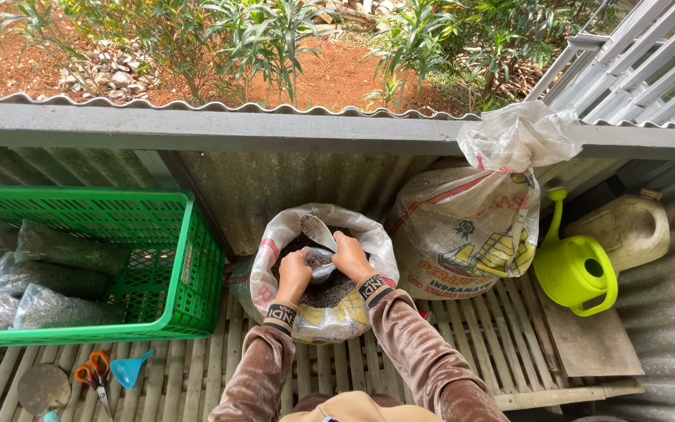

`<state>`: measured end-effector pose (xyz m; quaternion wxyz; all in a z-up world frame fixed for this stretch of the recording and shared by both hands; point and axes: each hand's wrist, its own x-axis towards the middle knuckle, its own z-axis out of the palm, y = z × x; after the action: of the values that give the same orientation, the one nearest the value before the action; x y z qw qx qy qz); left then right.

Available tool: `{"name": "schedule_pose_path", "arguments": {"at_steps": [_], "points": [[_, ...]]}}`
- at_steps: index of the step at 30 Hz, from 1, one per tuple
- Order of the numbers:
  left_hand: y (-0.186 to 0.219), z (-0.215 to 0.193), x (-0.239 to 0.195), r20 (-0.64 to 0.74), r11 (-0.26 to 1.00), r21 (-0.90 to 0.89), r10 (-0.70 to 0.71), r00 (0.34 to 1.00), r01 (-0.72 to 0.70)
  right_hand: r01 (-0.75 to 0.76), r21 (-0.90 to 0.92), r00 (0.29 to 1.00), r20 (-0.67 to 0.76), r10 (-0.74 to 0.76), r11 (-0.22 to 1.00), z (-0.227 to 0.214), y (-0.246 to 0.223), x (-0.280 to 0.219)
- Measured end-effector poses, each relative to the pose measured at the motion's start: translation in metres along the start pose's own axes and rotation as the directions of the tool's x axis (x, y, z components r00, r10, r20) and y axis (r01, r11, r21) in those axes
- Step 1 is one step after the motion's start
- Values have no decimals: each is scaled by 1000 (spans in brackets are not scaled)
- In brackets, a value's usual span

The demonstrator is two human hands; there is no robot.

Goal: The person scoops dark granular material from a large sack into small clear plastic bags using their hands. They pack the material into the bags and place the filled bags into a green plastic basket. The process is repeated multiple times.

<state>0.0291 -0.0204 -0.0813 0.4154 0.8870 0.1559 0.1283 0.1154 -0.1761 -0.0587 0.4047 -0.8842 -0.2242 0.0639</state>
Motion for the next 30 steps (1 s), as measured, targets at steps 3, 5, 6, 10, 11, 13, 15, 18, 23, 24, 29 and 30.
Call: {"name": "schedule_pose_path", "arguments": {"at_steps": [3,5,6,10,11,13,15,18,23,24,29,30], "points": [[-4,1,5,-9,988,78,-131,991,131,10,55,999,53,-13,998,-1,2,9],[-9,3,8,-108,997,58,-43,993,50,44,55,998,48,-46,998,-5,7,10],[-11,3,6,-159,999,50,-3,987,12,75,28,997,20,-75,997,-8,9,10],[-9,-10,12,-152,995,-90,-60,987,46,-28,-313,1000,2,30,949,-23,24,18],[-7,-14,11,-172,993,-114,-43,984,24,27,-441,1000,13,-24,897,-22,31,16],[0,-24,8,-191,989,-148,-35,981,6,131,-664,990,56,-126,736,-12,48,8],[10,-28,5,-188,986,-168,-51,981,19,186,-803,982,137,-128,567,12,60,11],[17,-37,4,-258,986,-153,31,966,-73,179,-850,983,136,-123,495,31,81,25],[4,-51,0,-248,988,-150,-15,969,-23,303,-765,951,282,-127,569,45,96,15],[1,-51,0,-233,987,-157,-48,971,11,339,-750,936,329,-125,568,50,94,9],[-5,-42,7,-203,991,-133,-52,978,26,455,-595,849,514,-122,663,52,66,-16],[-6,-41,7,-190,990,-130,-72,979,48,434,-582,846,526,-89,688,48,59,-16]]}}
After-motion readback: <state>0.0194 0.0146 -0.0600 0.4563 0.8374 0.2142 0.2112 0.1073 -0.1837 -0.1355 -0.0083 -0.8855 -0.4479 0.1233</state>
